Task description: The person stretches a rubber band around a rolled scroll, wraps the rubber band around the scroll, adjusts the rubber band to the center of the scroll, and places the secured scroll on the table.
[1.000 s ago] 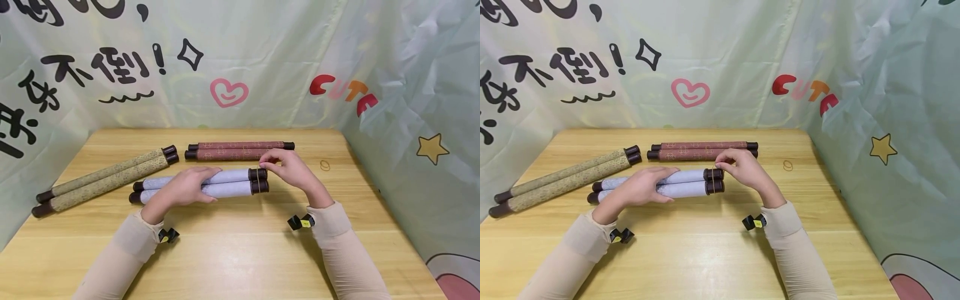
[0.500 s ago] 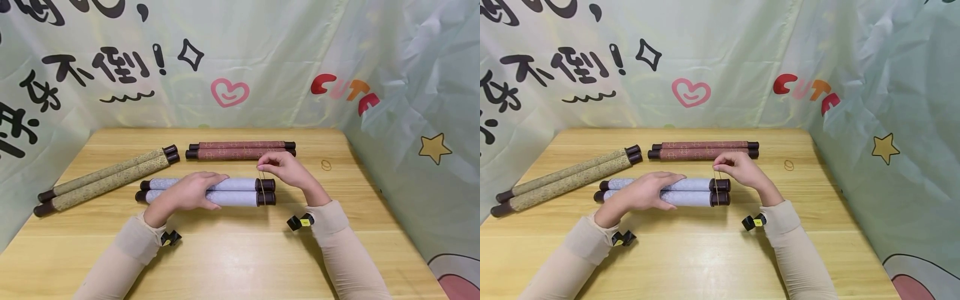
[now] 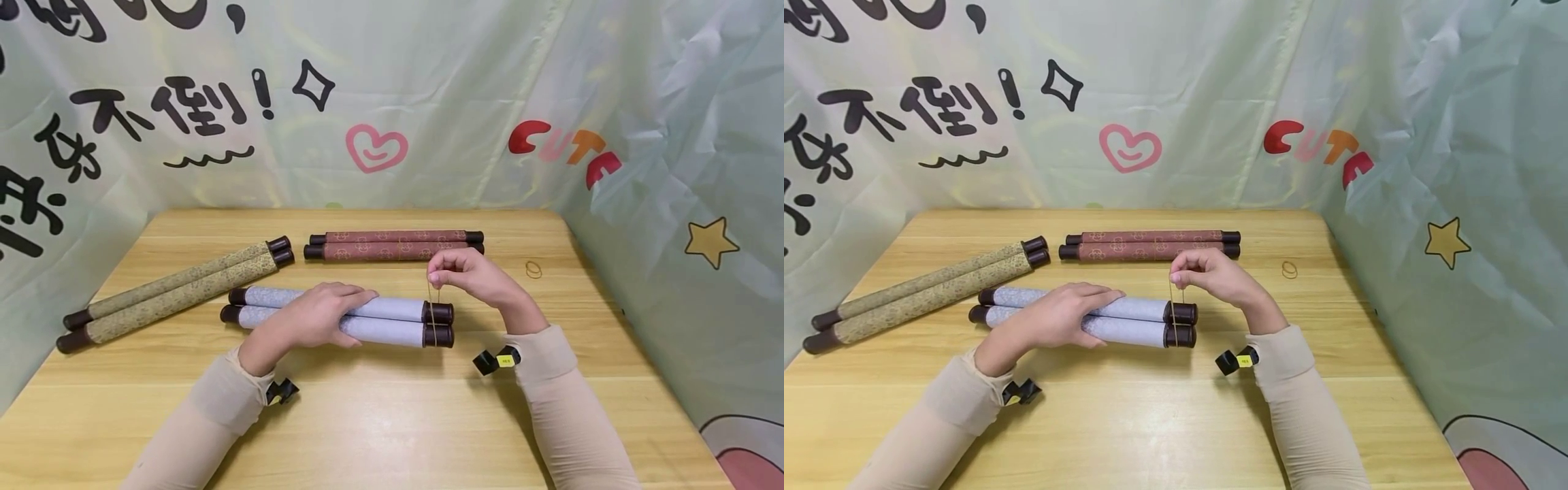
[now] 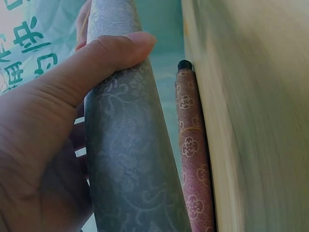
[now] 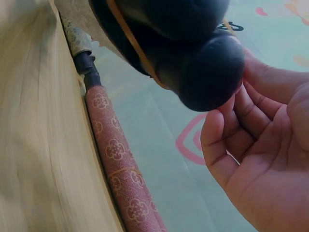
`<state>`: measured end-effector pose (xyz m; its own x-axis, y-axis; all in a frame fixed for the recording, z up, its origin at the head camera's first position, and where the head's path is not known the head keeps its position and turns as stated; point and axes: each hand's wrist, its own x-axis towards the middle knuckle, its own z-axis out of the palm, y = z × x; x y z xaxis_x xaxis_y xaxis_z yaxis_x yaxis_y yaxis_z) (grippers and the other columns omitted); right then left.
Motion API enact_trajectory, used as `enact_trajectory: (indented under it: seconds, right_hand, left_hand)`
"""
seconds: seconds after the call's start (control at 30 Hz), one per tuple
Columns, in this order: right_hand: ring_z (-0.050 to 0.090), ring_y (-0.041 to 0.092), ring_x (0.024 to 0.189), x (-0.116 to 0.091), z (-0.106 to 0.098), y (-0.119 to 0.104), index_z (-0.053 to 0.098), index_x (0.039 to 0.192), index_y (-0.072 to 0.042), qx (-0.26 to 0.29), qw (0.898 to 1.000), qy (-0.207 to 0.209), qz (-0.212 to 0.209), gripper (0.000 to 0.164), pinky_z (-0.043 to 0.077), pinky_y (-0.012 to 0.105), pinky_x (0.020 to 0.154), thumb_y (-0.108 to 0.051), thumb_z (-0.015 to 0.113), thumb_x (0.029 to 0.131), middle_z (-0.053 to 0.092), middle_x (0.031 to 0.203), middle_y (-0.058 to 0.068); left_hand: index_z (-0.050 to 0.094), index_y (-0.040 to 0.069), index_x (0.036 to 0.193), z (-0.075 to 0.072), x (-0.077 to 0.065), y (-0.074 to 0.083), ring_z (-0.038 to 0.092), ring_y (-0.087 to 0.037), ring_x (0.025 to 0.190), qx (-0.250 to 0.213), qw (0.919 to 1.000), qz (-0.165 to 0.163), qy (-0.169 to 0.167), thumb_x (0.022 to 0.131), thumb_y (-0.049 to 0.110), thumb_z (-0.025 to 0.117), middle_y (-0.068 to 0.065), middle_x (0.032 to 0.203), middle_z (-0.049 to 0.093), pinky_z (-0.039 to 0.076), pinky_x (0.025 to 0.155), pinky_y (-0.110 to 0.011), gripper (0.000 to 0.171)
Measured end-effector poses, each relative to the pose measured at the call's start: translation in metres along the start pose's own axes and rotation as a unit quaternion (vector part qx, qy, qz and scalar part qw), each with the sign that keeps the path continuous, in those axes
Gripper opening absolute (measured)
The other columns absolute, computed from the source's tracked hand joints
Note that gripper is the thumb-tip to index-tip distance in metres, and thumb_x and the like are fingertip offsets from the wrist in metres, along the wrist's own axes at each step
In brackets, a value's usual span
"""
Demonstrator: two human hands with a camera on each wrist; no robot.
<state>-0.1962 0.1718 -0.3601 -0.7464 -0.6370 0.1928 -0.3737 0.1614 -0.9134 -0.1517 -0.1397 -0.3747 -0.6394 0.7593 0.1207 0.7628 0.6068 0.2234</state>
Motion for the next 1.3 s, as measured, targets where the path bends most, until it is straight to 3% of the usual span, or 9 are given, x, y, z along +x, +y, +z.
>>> enact_trajectory:
  seconds: [0.13, 0.33, 0.47, 0.57, 0.67, 0.77, 0.87, 1.1, 1.3]
  right_hand:
    - [0.056, 0.019, 0.074, 0.000, 0.001, -0.001, 0.063, 0.091, 0.003, -0.006, 1.000, 0.008, -0.013, 0.006, 0.050, 0.028, 0.068, 0.002, 0.059, 0.095, 0.060, 0.079, 0.010]
    - [0.052, 0.020, 0.072, 0.003, 0.005, -0.007, 0.062, 0.091, 0.003, -0.066, 0.995, 0.071, -0.008, 0.009, 0.045, 0.028, 0.066, -0.003, 0.058, 0.097, 0.059, 0.080, 0.011]
    - [0.057, 0.024, 0.071, 0.004, 0.012, -0.015, 0.063, 0.092, -0.003, -0.110, 0.989, 0.095, 0.019, 0.011, 0.049, 0.030, 0.068, -0.011, 0.060, 0.098, 0.063, 0.080, 0.006]
    - [0.063, 0.027, 0.073, 0.004, 0.019, -0.022, 0.063, 0.092, -0.007, -0.133, 0.985, 0.109, 0.010, 0.009, 0.051, 0.031, 0.066, -0.013, 0.060, 0.098, 0.065, 0.079, 0.004]
    - [0.063, 0.021, 0.069, 0.003, 0.026, -0.028, 0.063, 0.091, -0.010, -0.179, 0.974, 0.134, -0.030, 0.008, 0.048, 0.028, 0.058, -0.014, 0.061, 0.097, 0.065, 0.075, -0.001]
    - [0.059, 0.011, 0.062, 0.002, 0.032, -0.032, 0.064, 0.090, -0.011, -0.233, 0.955, 0.170, -0.075, 0.006, 0.043, 0.027, 0.051, -0.013, 0.063, 0.096, 0.063, 0.071, -0.004]
    - [0.060, 0.008, 0.059, 0.002, 0.036, -0.035, 0.064, 0.090, -0.009, -0.251, 0.941, 0.207, -0.091, 0.005, 0.046, 0.025, 0.049, -0.010, 0.064, 0.096, 0.063, 0.071, -0.004]
    - [0.065, 0.023, 0.060, 0.003, 0.041, -0.041, 0.064, 0.093, -0.004, -0.170, 0.947, 0.273, -0.013, 0.009, 0.057, 0.034, 0.057, -0.012, 0.063, 0.096, 0.064, 0.072, 0.006]
    - [0.066, 0.026, 0.059, 0.006, 0.039, -0.039, 0.065, 0.094, -0.001, -0.149, 0.943, 0.294, 0.054, 0.014, 0.057, 0.037, 0.056, -0.015, 0.063, 0.097, 0.065, 0.072, 0.009]
  left_hand:
    - [0.048, 0.006, 0.144, 0.002, -0.001, 0.002, 0.058, -0.035, 0.116, 0.016, 0.9998, 0.011, 0.002, 0.072, 0.042, 0.085, -0.017, 0.132, 0.058, 0.043, 0.103, -0.050, 0.089]
    - [0.050, 0.004, 0.142, 0.006, 0.000, 0.009, 0.057, -0.035, 0.117, 0.062, 0.9972, 0.041, 0.008, 0.075, 0.043, 0.083, -0.017, 0.132, 0.058, 0.045, 0.100, -0.051, 0.084]
    - [0.052, 0.006, 0.141, 0.008, 0.000, 0.016, 0.059, -0.034, 0.114, 0.117, 0.9917, 0.050, 0.021, 0.073, 0.044, 0.083, -0.014, 0.130, 0.060, 0.048, 0.095, -0.051, 0.084]
    - [0.053, 0.008, 0.140, 0.011, 0.000, 0.019, 0.060, -0.032, 0.110, 0.160, 0.9854, 0.050, 0.031, 0.071, 0.044, 0.085, -0.012, 0.128, 0.061, 0.049, 0.092, -0.050, 0.084]
    - [0.053, 0.010, 0.140, 0.015, 0.001, 0.022, 0.060, -0.031, 0.110, 0.188, 0.9805, 0.044, 0.037, 0.072, 0.043, 0.085, -0.011, 0.128, 0.061, 0.049, 0.092, -0.049, 0.082]
    - [0.052, 0.010, 0.140, 0.019, 0.003, 0.021, 0.059, -0.032, 0.110, 0.201, 0.9777, 0.036, 0.047, 0.073, 0.041, 0.084, -0.011, 0.128, 0.061, 0.048, 0.093, -0.049, 0.081]
    - [0.054, 0.010, 0.139, 0.023, 0.004, 0.019, 0.060, -0.031, 0.108, 0.215, 0.9736, 0.027, 0.072, 0.075, 0.038, 0.083, -0.010, 0.126, 0.062, 0.049, 0.092, -0.049, 0.076]
    - [0.057, 0.008, 0.136, 0.024, 0.005, 0.012, 0.060, -0.034, 0.108, 0.241, 0.9577, -0.005, 0.156, 0.080, 0.033, 0.080, -0.012, 0.123, 0.064, 0.048, 0.089, -0.050, 0.065]
    - [0.057, 0.007, 0.135, 0.021, 0.004, 0.010, 0.061, -0.036, 0.106, 0.253, 0.9466, -0.015, 0.199, 0.080, 0.032, 0.080, -0.015, 0.123, 0.064, 0.049, 0.089, -0.052, 0.065]
